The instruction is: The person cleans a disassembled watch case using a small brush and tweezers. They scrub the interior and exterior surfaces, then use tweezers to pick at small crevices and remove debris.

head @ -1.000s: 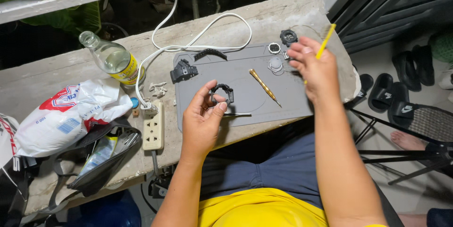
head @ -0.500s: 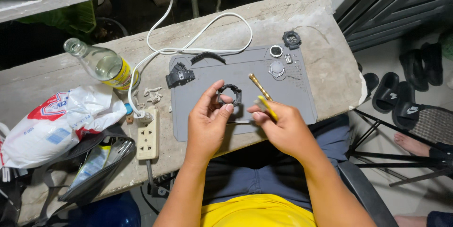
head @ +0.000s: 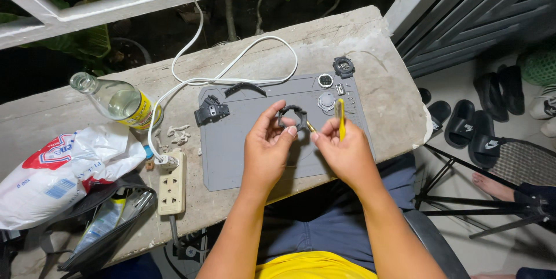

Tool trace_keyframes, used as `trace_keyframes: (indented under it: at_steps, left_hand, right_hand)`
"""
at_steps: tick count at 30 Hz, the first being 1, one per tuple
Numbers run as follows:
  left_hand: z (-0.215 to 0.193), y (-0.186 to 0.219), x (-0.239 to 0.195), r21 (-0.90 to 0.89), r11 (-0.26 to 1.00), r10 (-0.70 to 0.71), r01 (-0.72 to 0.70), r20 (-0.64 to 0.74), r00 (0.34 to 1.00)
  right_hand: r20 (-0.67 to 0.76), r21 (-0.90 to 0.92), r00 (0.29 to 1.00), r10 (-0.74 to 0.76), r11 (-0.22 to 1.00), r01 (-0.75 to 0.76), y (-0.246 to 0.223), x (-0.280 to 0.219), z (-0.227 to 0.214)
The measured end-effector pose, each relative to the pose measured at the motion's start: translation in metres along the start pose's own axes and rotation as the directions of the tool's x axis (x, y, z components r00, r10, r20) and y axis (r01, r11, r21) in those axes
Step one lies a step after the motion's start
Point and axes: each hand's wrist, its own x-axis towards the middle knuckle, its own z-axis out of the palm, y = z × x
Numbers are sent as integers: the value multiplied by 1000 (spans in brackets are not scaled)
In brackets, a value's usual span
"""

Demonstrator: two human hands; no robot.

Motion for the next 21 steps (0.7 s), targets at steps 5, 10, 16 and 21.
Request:
trace_keyframes:
  at_steps: [5,10,16,21]
  left_hand:
    - [1,2,5,-30,1000,-9,9,14,1000]
    - [-10,0,0,7,1000,-14,14,-8,1000]
    - [-10,2,-10,6,1000,31,-31,-48,998]
    - [-8,16,-11,107,988,123,-112,-99,988]
  right_hand:
    - [-69,-158,994,-86,985,74,-17,11,-4]
    - [-47,-399,984,-174,906,141,-32,-19,-15]
    - [-33,-633,911,-411,714,299,-9,-33,-3]
    - [23,-763,900,-435,574,297,4,-24,5]
